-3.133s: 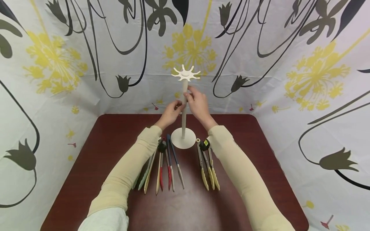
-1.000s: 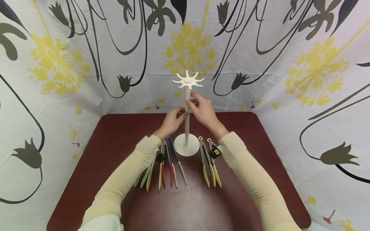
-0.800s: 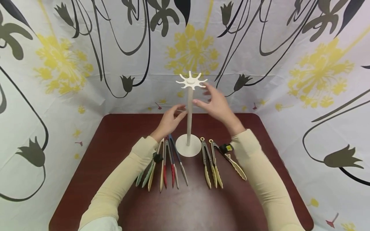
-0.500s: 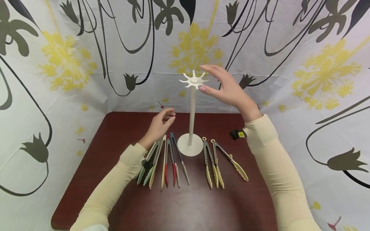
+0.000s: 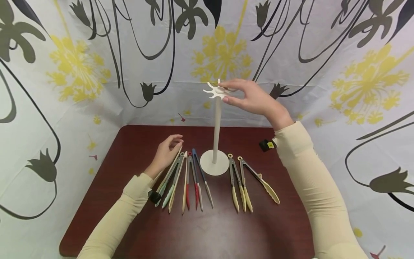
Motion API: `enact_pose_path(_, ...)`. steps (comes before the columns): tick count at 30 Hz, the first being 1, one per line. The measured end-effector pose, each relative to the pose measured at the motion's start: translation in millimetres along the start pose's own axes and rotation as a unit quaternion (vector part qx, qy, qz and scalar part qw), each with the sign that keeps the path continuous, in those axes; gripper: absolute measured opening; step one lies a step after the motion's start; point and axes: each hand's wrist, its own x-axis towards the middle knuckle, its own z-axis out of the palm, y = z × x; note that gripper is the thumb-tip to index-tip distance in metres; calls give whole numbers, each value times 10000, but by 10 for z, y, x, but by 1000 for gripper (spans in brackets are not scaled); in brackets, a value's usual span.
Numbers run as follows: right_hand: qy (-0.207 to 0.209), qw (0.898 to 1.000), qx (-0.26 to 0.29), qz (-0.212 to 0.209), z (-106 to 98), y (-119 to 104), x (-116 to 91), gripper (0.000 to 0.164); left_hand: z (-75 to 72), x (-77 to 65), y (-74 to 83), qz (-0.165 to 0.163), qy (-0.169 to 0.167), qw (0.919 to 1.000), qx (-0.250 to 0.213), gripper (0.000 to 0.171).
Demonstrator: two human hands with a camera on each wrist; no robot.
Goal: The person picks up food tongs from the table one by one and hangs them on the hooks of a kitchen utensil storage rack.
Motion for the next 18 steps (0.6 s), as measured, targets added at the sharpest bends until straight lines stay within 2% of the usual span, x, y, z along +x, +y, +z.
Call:
enact_pose_path(11,-116,9998,-140,-57,22,2,17,41,-36,-146,-347,-273,-79,9996,-63,33)
enact_pose_path(18,5,9997,-225,-112,34,16,16,41,-55,-185,-504,-317,-59,9992,224,32)
